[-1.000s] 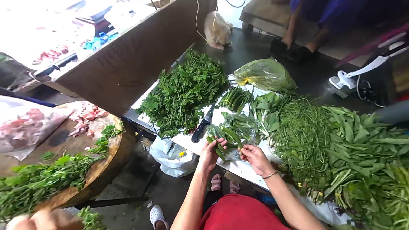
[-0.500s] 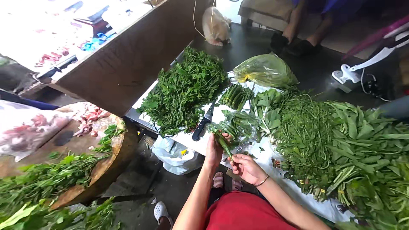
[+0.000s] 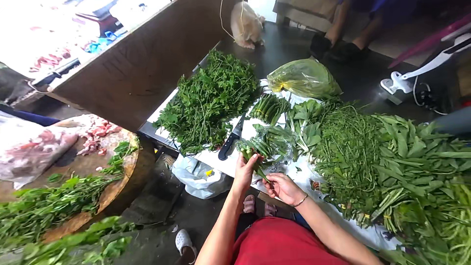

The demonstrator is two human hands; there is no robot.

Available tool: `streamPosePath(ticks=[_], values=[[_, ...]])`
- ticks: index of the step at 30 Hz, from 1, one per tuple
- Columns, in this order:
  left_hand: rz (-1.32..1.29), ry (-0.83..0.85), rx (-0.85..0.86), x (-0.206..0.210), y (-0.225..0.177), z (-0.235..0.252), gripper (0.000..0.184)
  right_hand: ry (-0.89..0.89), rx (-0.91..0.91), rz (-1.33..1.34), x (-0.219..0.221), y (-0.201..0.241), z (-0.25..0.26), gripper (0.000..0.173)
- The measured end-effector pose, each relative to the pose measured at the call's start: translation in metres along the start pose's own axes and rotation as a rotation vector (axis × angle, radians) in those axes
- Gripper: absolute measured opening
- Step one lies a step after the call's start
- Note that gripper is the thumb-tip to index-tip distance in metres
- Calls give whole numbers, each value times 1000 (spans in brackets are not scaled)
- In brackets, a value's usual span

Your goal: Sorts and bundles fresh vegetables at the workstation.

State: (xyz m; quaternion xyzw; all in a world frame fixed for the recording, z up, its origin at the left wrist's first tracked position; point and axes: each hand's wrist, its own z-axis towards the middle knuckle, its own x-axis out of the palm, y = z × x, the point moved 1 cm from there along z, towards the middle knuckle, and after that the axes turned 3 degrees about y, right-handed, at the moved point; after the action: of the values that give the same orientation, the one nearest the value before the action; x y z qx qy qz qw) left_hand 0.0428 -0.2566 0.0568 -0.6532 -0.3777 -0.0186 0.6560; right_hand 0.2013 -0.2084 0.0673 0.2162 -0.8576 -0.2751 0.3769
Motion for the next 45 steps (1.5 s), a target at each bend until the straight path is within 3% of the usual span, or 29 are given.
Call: streamPosePath(ticks=[3, 9, 15, 19, 23, 28, 35, 38, 41, 45], values=[[55, -9, 11, -4, -4, 0, 29, 13, -95, -335, -16, 8, 6, 32], [137, -74, 20, -24, -9, 2, 29, -384, -300, -1165, -47, 45, 68, 30], [77, -97, -13, -21, -13, -5, 26, -350, -247, -1691, -27, 46, 115, 32], [0, -89, -24, -26, -15, -11, 24, -430, -205, -1640, -21, 49, 104, 32], [-35, -67, -42, -32, -15, -16, 25, -411, -156, -1141, -47, 51, 56, 29], [-39, -23, -67, -22, -4, -12, 27, -275, -318, -424, -43, 19, 8, 17], [-75, 71, -58, 7, 4, -3, 31, -164, -373, -98, -16, -5, -3, 13], [-86, 24, -34, 2, 2, -4, 25, -302, -436, -244, -32, 8, -3, 16], [-106, -104, -32, -14, -2, -9, 24, -492, -465, -744, -67, 25, 6, 25], [-114, -166, -28, -33, -6, -16, 23, -401, -388, -1265, -82, 34, 34, 30]])
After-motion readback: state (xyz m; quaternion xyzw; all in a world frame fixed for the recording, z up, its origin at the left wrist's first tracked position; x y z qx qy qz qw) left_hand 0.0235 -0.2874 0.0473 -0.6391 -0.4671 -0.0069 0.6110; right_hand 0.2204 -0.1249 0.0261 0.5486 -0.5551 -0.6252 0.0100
